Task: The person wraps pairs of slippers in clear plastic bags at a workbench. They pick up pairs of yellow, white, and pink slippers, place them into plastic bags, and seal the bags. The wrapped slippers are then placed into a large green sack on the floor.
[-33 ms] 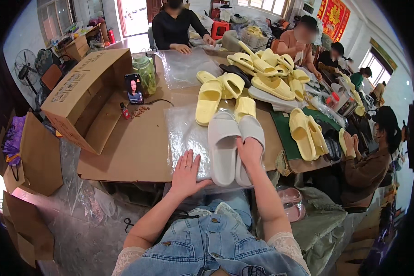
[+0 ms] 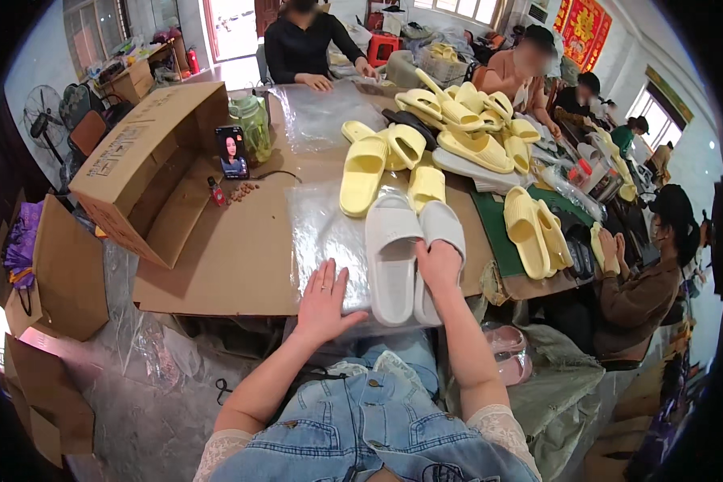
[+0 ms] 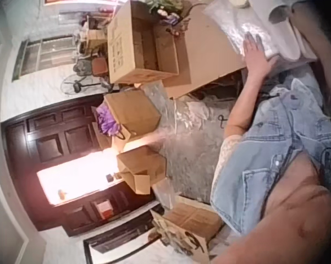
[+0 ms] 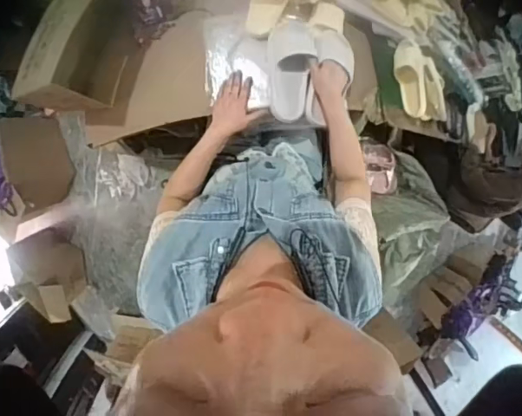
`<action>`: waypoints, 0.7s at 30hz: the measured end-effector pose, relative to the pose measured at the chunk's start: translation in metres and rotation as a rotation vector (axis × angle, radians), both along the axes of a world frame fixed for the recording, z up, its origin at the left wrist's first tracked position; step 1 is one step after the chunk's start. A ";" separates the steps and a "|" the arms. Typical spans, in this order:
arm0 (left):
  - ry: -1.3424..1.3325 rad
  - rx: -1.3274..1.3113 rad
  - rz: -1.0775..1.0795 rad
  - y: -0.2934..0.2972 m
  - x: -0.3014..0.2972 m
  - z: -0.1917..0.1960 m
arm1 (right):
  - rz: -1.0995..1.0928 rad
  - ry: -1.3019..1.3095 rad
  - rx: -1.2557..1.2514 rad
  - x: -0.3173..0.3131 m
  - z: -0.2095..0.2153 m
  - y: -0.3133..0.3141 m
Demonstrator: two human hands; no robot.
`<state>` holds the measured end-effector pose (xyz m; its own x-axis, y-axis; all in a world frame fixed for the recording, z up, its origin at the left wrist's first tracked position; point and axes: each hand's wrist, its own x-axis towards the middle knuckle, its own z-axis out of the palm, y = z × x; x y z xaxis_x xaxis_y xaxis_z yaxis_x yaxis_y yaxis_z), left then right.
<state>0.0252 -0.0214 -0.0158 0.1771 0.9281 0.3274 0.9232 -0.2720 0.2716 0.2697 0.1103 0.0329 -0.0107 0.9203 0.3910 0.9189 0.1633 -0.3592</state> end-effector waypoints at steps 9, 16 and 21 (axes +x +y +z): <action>0.019 -0.021 -0.004 0.001 0.000 0.010 | -0.012 0.047 -0.139 0.020 -0.020 0.001; -0.139 -0.120 -0.097 0.013 -0.025 0.027 | -0.002 0.624 -0.004 0.046 -0.030 -0.011; -0.158 -0.048 -0.165 0.018 -0.043 0.051 | 0.116 1.194 0.070 0.068 -0.019 -0.050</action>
